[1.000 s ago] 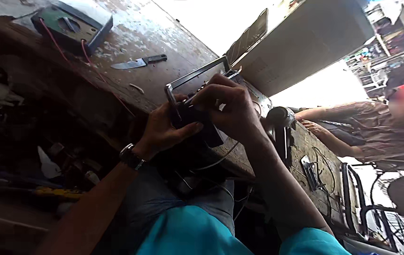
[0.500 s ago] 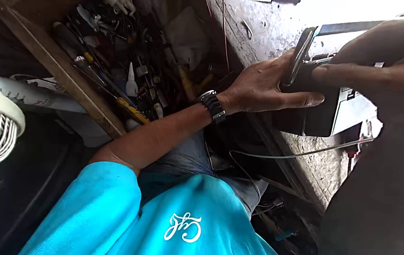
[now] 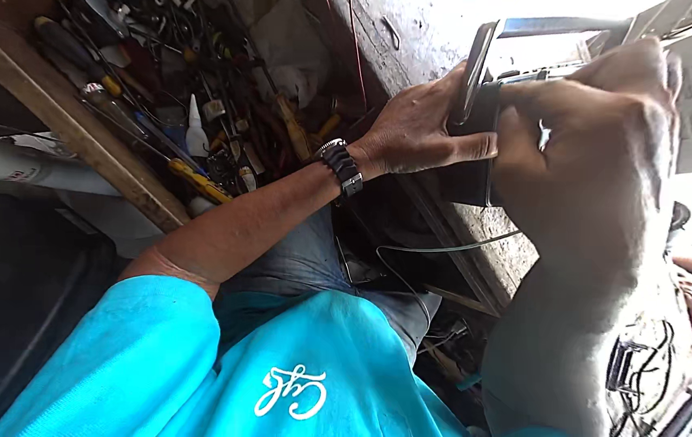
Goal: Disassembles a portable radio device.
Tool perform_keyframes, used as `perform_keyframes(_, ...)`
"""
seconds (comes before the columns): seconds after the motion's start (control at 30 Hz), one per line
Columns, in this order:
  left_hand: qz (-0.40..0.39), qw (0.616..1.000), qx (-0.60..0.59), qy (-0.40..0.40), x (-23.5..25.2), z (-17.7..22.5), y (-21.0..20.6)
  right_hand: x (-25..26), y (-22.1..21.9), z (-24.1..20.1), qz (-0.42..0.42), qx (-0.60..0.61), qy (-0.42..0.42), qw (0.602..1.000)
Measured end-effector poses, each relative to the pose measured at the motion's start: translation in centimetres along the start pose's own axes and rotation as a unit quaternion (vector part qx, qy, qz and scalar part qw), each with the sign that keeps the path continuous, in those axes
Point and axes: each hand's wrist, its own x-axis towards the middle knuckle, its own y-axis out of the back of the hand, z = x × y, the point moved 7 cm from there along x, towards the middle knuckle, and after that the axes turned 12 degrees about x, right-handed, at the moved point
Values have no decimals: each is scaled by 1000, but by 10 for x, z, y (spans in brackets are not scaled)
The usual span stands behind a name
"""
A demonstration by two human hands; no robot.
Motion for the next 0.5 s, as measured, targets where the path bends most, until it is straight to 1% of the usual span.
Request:
perform_keyframes(0.07, 28, 999, 13, 19, -5, -1, 1, 9, -4, -35, 10, 5, 40, 999)
perform_keyframes(0.1, 59, 998, -9, 24, -8, -10, -4, 12, -11, -60, 6, 34, 84, 996)
perform_keyframes(0.13, 90, 995, -34, 14, -11, -27, -17, 14, -23, -88, -11, 69, 133, 989)
perform_keyframes(0.17, 95, 994, -49, -25, -12, -45, -29, 16, -40, -117, -65, 104, 178, 976)
perform_keyframes(0.2, 80, 995, -47, -47, -9, -53, -35, 16, -63, -143, -146, 124, 209, 959)
perform_keyframes(0.23, 57, 997, -39, -42, -7, -50, -33, 13, -87, -167, -232, 125, 226, 938)
perform_keyframes(0.27, 32, 999, -30, -23, -4, -38, -26, 10, -111, -187, -313, 121, 229, 914)
perform_keyframes(0.3, 14, 1000, -21, 8, -3, -23, -16, 6, -135, -203, -377, 118, 224, 891)
perform_keyframes(0.33, 5, 999, -19, 28, -3, -14, -10, 2, -159, -216, -413, 109, 221, 877)
perform_keyframes(0.4, 3, 999, -38, 37, -6, -8, -6, -3, -196, -230, -444, 105, 202, 866)
perform_keyframes(0.43, 0, 998, -50, 38, -6, -8, -5, -4, -205, -231, -452, 125, 189, 862)
perform_keyframes(0.5, -18, 996, -71, 42, -5, -8, -5, -2, -208, -229, -460, 158, 182, 855)
